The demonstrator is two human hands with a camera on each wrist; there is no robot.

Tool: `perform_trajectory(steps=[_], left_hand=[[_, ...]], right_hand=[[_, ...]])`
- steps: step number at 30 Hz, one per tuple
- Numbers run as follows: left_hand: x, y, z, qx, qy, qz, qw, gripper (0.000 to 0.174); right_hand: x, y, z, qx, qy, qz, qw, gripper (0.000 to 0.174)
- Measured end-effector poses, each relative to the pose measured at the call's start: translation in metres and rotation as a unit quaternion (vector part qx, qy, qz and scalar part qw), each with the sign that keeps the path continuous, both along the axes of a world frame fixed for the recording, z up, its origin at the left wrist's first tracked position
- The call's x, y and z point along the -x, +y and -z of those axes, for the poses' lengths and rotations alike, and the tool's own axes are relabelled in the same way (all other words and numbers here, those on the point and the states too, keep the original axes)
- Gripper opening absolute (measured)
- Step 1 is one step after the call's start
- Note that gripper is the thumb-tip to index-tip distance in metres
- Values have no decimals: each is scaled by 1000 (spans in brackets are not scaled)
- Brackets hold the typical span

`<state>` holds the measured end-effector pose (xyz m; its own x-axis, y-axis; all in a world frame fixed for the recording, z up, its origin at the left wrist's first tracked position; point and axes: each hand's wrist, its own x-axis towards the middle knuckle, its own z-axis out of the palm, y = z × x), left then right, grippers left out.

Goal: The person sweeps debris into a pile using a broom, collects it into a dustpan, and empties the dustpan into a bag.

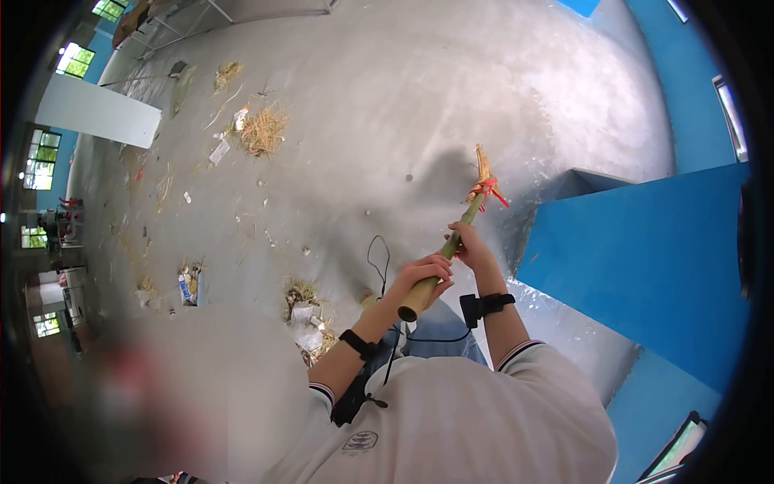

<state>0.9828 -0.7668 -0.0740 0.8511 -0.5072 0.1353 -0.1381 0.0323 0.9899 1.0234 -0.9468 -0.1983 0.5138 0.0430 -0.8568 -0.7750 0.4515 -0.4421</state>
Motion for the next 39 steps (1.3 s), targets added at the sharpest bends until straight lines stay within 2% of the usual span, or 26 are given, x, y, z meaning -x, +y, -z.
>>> perform_trajectory(steps=[2, 3, 4, 6, 7, 8, 10, 14, 16, 18, 20, 24, 25, 26, 30, 31, 32, 35, 39], left_hand=[[-4, -10, 20, 7, -22, 1, 1000, 14], [-3, -12, 26, -6, -5, -17, 1000, 14], [-1, -11, 33, -19, 15, -36, 999, 14], [3, 4, 42, -26, 33, -50, 998, 14], [7, 20, 40, -21, 45, -71, 996, 14], [9, 38, 37, -18, 54, -91, 994, 14], [10, 73, 26, -16, 36, -105, 994, 14], [18, 161, -3, -85, 37, -141, 986, 15], [23, 204, -27, -126, 38, -160, 978, 15], [34, 243, -35, -140, 38, -192, 971, 15], [47, 277, -42, -162, 28, -213, 963, 15], [66, 328, -61, -183, 53, -276, 942, 17], [73, 340, -58, -192, 37, -290, 937, 17], [79, 348, -60, -190, 38, -294, 936, 17], [90, 365, -83, -223, 52, -317, 920, 18], [93, 368, -88, -246, 43, -317, 915, 19], [92, 371, -94, -269, 35, -317, 909, 19], [82, 370, -129, -277, 39, -318, 906, 18], [63, 355, -158, -263, 31, -311, 913, 16]], right_hand=[[-5, -2, 18, 35, -5, 61, 997, 45], [-5, -2, 39, 25, 5, 72, 997, 54], [-5, 2, 60, 30, 8, 72, 997, 54], [-3, 18, 87, 32, 23, -29, 999, 59], [-4, 34, 80, 77, 26, -56, 995, 41], [-4, 52, 70, 79, 30, -58, 995, 41], [-6, 92, 52, 76, 39, -146, 986, 38], [-15, 185, 10, 45, 47, -231, 971, 39], [-17, 232, 2, -30, 38, -333, 942, 46], [-12, 284, -2, -58, 36, -347, 935, 45], [-9, 334, -29, -30, 45, -351, 935, 32], [10, 410, -11, -33, 45, -390, 919, 25], [12, 423, -13, -71, 37, -400, 913, 24], [14, 434, -15, -109, 28, -406, 907, 24], [29, 474, -28, -142, 28, -410, 901, 21], [30, 476, -37, -205, 24, -403, 892, 23], [31, 479, -46, -203, 18, -403, 892, 23], [32, 482, -64, -290, 26, -372, 881, 31], [10, 456, -107, -253, 33, -390, 885, 32]])
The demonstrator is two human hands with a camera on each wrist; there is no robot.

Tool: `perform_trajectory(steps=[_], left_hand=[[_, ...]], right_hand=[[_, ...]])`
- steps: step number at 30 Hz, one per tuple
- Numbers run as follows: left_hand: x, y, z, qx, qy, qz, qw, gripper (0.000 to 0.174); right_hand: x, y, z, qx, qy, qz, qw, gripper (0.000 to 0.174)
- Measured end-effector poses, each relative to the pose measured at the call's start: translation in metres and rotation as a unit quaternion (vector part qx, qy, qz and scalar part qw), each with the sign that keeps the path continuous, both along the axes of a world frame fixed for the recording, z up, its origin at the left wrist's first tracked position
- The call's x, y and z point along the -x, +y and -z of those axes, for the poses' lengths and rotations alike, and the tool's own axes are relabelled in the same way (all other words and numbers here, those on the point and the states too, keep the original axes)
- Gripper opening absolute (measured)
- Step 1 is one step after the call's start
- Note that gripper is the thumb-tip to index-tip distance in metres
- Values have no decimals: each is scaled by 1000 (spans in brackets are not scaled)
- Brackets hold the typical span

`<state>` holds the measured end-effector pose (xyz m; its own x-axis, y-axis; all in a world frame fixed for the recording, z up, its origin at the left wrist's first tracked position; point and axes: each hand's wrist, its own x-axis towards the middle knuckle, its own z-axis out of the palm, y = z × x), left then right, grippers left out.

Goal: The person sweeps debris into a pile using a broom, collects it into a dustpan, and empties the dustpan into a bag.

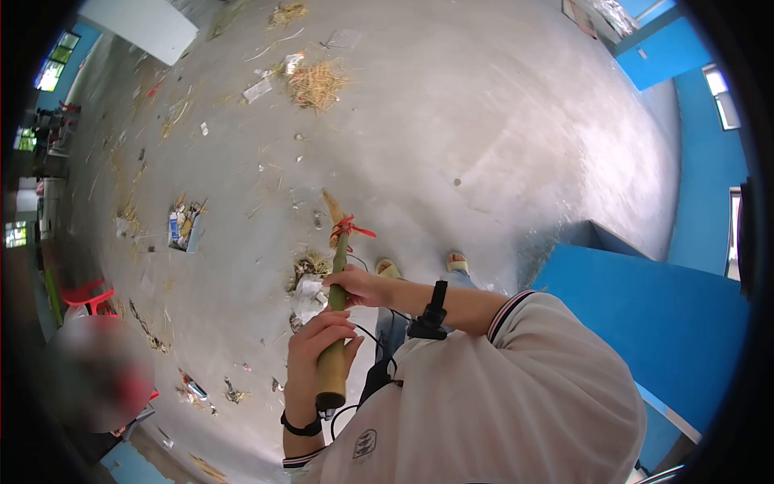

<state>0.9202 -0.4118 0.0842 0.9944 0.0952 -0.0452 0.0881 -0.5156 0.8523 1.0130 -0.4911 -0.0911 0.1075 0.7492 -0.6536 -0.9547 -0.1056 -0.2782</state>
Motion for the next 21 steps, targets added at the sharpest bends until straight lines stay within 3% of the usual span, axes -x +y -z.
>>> perform_trajectory(steps=[5, 12, 14, 18, 21], left_hand=[[-39, -52, 16, 65, -20, 60, 996, 15], [-105, -214, 50, 181, -32, 159, 970, 14], [-118, -265, 56, 201, -50, 201, 957, 15], [-131, -354, 79, 241, -19, 234, 942, 16], [-131, -402, 95, 272, -1, 266, 925, 17]], right_hand=[[-41, -85, 5, 75, -4, 54, 996, 41], [-81, -277, 26, 220, -47, 241, 944, 37], [-85, -338, 21, 205, -81, 357, 908, 32], [-82, -445, 37, 280, -81, 384, 876, 24], [-71, -504, 66, 295, 7, 411, 863, 24]])
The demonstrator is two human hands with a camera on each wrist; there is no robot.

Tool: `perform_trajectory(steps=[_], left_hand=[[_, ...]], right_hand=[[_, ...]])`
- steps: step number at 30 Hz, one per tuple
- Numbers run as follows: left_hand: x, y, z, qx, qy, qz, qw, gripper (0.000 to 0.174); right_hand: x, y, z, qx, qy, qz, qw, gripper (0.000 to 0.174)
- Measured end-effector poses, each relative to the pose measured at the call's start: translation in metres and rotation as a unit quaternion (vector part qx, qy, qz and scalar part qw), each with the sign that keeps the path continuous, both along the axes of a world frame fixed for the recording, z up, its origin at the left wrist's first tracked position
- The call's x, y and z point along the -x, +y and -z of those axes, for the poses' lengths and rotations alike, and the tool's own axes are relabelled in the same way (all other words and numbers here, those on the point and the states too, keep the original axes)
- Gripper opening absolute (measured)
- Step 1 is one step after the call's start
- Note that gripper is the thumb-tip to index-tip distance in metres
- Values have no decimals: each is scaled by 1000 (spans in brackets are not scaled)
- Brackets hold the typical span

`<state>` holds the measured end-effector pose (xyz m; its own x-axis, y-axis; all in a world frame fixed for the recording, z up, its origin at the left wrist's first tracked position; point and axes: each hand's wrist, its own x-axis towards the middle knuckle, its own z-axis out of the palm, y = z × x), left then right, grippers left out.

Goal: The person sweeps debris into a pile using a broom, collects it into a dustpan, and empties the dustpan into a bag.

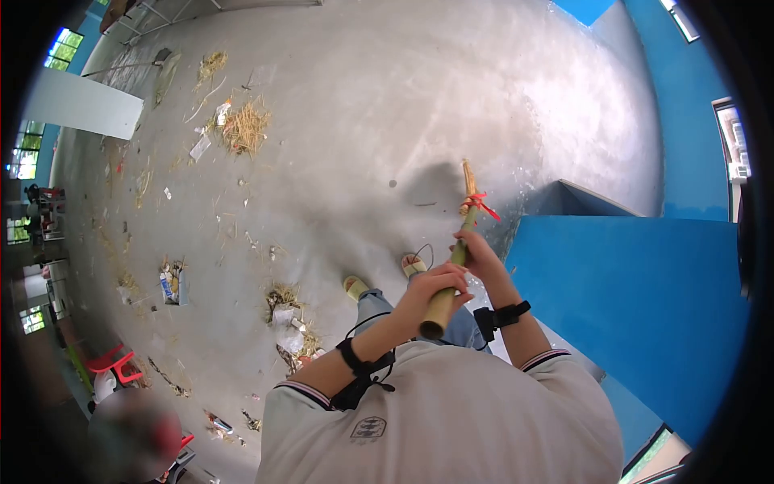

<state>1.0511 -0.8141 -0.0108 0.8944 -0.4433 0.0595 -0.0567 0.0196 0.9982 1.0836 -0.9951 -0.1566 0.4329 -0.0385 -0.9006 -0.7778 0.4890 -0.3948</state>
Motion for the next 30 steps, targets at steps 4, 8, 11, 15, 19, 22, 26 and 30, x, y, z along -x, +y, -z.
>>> perform_trajectory(steps=[4, 8, 11, 15, 19, 22, 26, 30], left_hand=[[6, -23, 20, 8, 25, 66, 997, 18], [17, 15, 16, -30, 82, 77, 993, 18], [20, 62, -8, -110, 51, 12, 993, 16], [44, 138, -11, -178, 37, -81, 980, 18], [74, 213, -11, -217, 37, -215, 951, 18], [93, 267, -15, -228, 43, -292, 928, 18], [117, 317, -10, -244, 49, -330, 911, 17], [136, 344, -34, -279, 47, -335, 899, 17]], right_hand=[[28, -20, 48, 8, 24, -14, 1000, 24], [41, 27, 60, -30, 43, -40, 998, 20], [26, 94, 38, -69, 21, -131, 989, 14], [16, 205, 24, -101, 77, -188, 974, 12], [27, 319, 50, -129, 34, -299, 945, 13], [38, 397, 54, -140, 48, -361, 921, 14], [66, 474, 63, -250, 30, -375, 892, 14], [82, 510, 16, -191, 57, -378, 904, 12]])
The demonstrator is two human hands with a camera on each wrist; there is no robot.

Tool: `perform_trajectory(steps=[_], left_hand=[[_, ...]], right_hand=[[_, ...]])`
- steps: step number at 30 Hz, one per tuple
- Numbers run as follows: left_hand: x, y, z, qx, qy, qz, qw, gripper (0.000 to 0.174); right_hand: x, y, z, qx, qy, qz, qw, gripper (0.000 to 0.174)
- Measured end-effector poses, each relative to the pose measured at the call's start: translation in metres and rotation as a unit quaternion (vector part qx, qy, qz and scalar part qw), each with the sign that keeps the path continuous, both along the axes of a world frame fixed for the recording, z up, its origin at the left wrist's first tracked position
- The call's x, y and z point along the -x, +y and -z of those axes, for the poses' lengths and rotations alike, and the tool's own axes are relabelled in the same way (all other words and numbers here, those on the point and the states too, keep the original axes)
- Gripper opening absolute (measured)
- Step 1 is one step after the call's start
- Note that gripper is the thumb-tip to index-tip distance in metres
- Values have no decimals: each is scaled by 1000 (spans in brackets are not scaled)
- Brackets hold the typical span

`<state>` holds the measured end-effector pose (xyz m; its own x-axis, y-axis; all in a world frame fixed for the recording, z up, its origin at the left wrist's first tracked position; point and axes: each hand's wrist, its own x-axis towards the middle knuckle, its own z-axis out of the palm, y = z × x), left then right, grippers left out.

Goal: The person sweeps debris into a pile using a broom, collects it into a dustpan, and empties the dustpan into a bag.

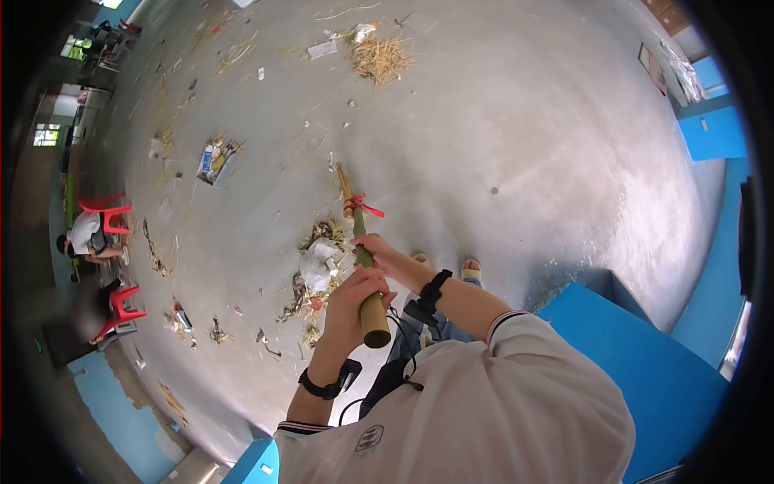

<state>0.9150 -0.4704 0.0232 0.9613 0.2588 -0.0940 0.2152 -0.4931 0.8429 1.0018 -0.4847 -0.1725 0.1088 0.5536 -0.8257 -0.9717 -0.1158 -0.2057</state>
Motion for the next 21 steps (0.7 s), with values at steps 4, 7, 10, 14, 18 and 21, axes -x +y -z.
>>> perform_trajectory(steps=[4, 7, 10, 14, 18, 21], left_hand=[[-1, -2, -35, -22, -21, 40, 999, 18], [-17, -11, -53, -1, -47, 95, 994, 18], [-47, -30, -50, 43, -60, 125, 989, 18], [-110, -77, -39, 13, -105, 208, 972, 17], [-180, -145, -3, 43, -130, 264, 955, 17], [-240, -216, 20, 114, -132, 268, 948, 19]], right_hand=[[-4, -21, -42, -29, -18, 24, 999, 14], [-22, -61, -41, -89, -7, 33, 995, 25], [-51, -108, -75, -11, -38, 103, 994, 25], [-98, -185, -61, 56, -79, 225, 970, 28], [-167, -276, -50, 156, -111, 286, 939, 28], [-222, -353, -44, 216, -102, 331, 913, 28]])
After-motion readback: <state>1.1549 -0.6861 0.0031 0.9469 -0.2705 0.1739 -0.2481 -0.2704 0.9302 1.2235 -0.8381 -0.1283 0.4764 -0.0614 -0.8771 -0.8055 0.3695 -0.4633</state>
